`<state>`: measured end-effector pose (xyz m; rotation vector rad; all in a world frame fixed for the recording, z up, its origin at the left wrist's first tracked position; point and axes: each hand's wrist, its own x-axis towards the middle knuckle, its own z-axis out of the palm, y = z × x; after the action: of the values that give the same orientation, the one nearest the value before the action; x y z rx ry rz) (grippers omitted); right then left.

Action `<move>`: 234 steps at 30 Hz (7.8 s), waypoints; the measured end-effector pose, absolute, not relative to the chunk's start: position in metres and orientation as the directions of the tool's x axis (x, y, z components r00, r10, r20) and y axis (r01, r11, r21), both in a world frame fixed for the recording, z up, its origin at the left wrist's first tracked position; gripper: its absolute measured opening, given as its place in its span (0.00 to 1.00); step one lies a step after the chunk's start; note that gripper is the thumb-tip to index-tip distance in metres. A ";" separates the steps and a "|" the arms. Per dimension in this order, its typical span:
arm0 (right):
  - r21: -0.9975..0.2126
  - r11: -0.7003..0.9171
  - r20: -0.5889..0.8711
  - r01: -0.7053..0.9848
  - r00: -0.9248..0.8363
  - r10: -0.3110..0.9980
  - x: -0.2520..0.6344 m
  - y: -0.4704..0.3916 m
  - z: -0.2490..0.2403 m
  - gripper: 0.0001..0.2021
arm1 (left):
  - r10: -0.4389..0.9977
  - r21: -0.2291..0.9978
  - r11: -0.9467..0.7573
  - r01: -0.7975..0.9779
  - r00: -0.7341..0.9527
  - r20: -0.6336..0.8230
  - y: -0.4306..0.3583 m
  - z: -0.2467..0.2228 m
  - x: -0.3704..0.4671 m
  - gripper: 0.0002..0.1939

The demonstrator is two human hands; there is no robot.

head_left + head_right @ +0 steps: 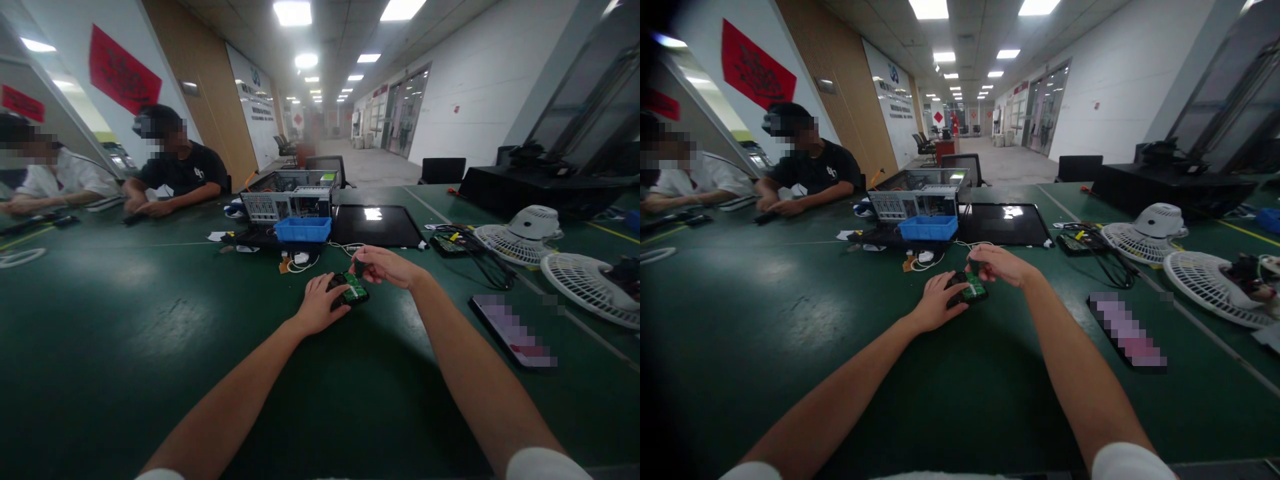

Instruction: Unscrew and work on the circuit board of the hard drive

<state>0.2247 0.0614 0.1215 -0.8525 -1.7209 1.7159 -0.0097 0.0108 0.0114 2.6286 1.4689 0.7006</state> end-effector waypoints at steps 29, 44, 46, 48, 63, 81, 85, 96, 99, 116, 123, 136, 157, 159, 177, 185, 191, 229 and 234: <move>-0.999 0.015 -0.018 0.045 -0.653 0.757 0.228 0.065 0.119 0.14 | 0.818 0.245 -0.548 0.800 0.451 0.357 0.012 0.007 -0.009 0.28; -0.998 0.010 -0.032 0.064 -0.622 0.782 0.225 0.064 0.118 0.13 | 0.805 0.232 -0.566 0.791 0.469 0.364 0.015 0.003 -0.011 0.28; -0.998 0.011 -0.028 0.059 -0.614 0.789 0.225 0.064 0.119 0.13 | 0.804 0.229 -0.566 0.792 0.470 0.365 0.015 0.004 -0.011 0.27; -0.998 0.014 -0.025 0.060 -0.593 0.805 0.225 0.065 0.120 0.13 | 0.804 0.224 -0.565 0.794 0.469 0.366 0.015 0.004 -0.011 0.27; -0.999 -0.031 -0.019 -0.011 -0.584 0.811 0.225 0.067 0.116 0.14 | 0.812 0.237 -0.557 0.796 0.460 0.359 0.014 0.005 -0.011 0.27; -0.999 0.009 -0.020 0.046 -0.588 0.809 0.224 0.063 0.121 0.12 | 0.813 0.252 -0.554 0.793 0.451 0.368 0.013 0.005 -0.012 0.28; -0.997 0.013 -0.033 0.070 -0.610 0.792 0.224 0.061 0.125 0.13 | 0.814 0.245 -0.552 0.797 0.452 0.365 0.013 0.006 -0.011 0.28; -0.994 0.072 0.017 0.079 -0.543 0.840 0.229 0.071 0.119 0.12 | 0.821 0.256 -0.553 0.793 0.465 0.332 0.011 0.013 -0.010 0.28; -0.994 0.063 0.007 0.087 -0.537 0.844 0.229 0.071 0.119 0.11 | 0.825 0.264 -0.549 0.793 0.463 0.324 0.011 0.014 -0.010 0.28; -0.997 -0.005 -0.058 0.079 -0.689 0.722 0.227 0.062 0.122 0.14 | 0.817 0.242 -0.555 0.796 0.466 0.341 0.013 0.011 -0.010 0.28; -0.999 -0.031 -0.047 0.037 -0.635 0.771 0.229 0.065 0.121 0.18 | 0.812 0.235 -0.560 0.794 0.471 0.345 0.013 0.010 -0.010 0.28; -0.998 0.043 0.011 0.049 -0.526 0.851 0.231 0.072 0.117 0.13 | 0.818 0.245 -0.554 0.796 0.465 0.337 0.012 0.011 -0.011 0.28; -0.996 0.034 -0.023 0.087 -0.578 0.816 0.227 0.067 0.120 0.14 | 0.812 0.239 -0.558 0.794 0.464 0.355 0.012 0.010 -0.011 0.28; -0.995 0.048 -0.011 0.091 -0.558 0.830 0.227 0.068 0.120 0.14 | 0.813 0.237 -0.557 0.796 0.465 0.351 0.013 0.009 -0.011 0.28; -0.995 0.074 0.025 0.069 -0.537 0.843 0.227 0.067 0.123 0.13 | 0.810 0.231 -0.559 0.796 0.466 0.356 0.014 0.008 -0.011 0.28; -0.995 0.080 0.031 0.064 -0.549 0.835 0.226 0.063 0.126 0.12 | 0.818 0.241 -0.553 0.798 0.464 0.340 0.013 0.011 -0.011 0.29; -0.992 0.098 0.048 0.074 -0.499 0.865 0.226 0.067 0.124 0.11 | 0.816 0.252 -0.554 0.793 0.459 0.350 0.012 0.011 -0.011 0.28; -0.992 0.117 0.076 0.041 -0.548 0.833 0.227 0.066 0.121 0.11 | 0.810 0.248 -0.560 0.790 0.461 0.361 0.013 0.008 -0.011 0.28; -0.994 0.094 0.061 0.047 -0.478 0.876 0.225 0.069 0.119 0.08 | 0.813 0.250 -0.555 0.793 0.454 0.365 0.013 0.009 -0.010 0.28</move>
<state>0.2251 0.0694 0.1189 -0.9217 -1.6567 1.4659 -0.0098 0.0133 0.0089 2.6415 1.4602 0.7000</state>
